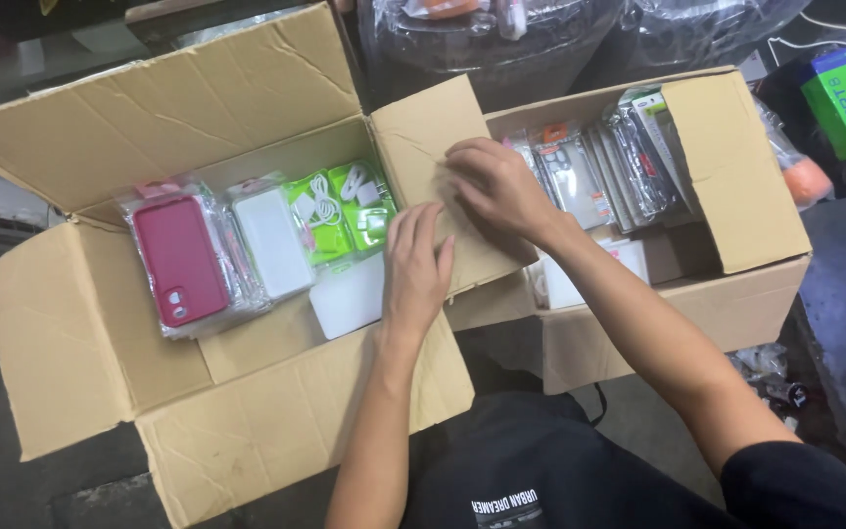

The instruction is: Unpacking and organizing phone accessories from a cardboard box.

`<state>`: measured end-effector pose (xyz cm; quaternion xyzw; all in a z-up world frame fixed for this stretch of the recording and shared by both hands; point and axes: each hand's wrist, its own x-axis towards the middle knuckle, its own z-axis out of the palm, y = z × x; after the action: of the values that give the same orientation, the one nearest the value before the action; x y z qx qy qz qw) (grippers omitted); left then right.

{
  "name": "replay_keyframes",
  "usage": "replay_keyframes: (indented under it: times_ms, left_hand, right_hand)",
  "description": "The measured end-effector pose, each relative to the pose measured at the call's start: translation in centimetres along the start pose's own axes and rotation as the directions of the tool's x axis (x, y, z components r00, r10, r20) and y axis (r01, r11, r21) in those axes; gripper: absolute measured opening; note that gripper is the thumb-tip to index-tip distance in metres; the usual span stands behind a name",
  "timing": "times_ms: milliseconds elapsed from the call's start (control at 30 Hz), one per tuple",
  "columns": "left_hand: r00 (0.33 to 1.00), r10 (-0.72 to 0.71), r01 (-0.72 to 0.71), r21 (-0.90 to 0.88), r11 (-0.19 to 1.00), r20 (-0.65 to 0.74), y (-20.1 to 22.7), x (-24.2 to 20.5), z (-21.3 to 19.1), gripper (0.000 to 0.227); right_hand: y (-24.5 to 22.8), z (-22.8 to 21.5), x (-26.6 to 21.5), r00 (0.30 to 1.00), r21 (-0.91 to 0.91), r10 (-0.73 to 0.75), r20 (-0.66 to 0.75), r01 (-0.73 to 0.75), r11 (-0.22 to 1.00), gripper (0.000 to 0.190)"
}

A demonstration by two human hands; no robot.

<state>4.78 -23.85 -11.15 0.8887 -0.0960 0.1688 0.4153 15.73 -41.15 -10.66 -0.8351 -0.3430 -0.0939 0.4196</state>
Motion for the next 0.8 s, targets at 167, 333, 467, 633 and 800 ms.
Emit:
replay_keyframes:
  times_ms: [167, 333, 467, 633, 800]
  left_hand:
    - [1.000, -0.001, 0.004, 0.151, 0.988, -0.021, 1.0, -0.8, 3.0, 0.043]
    - [1.000, -0.024, 0.024, 0.248, 0.968, -0.004, 1.1, -1.3, 4.1, 0.040]
    - [0.999, -0.037, 0.038, 0.285, 0.958, -0.006, 1.6, -1.2, 4.3, 0.038]
    - [0.999, -0.051, 0.054, 0.324, 0.944, -0.017, 2.0, -1.3, 4.3, 0.036]
    - [0.997, -0.080, 0.078, 0.352, 0.933, -0.009, 2.4, -1.2, 4.3, 0.034]
  right_hand:
    - [5.3, -0.3, -4.2, 0.957, 0.058, 0.239, -0.164, -0.232, 0.971, 0.018]
    - [14.8, 0.5, -10.4, 0.909, -0.299, 0.374, -0.184, -0.414, 0.860, 0.034]
    - [21.3, 1.6, -14.2, 0.824, -0.502, 0.535, -0.187, -0.548, 0.669, 0.061]
    - [25.7, 1.3, -14.3, 0.501, -0.320, 0.858, -0.111, -0.836, 0.447, 0.080]
    - [23.7, -0.8, -13.1, 0.383, -0.152, 0.919, -0.095, -0.918, 0.367, 0.100]
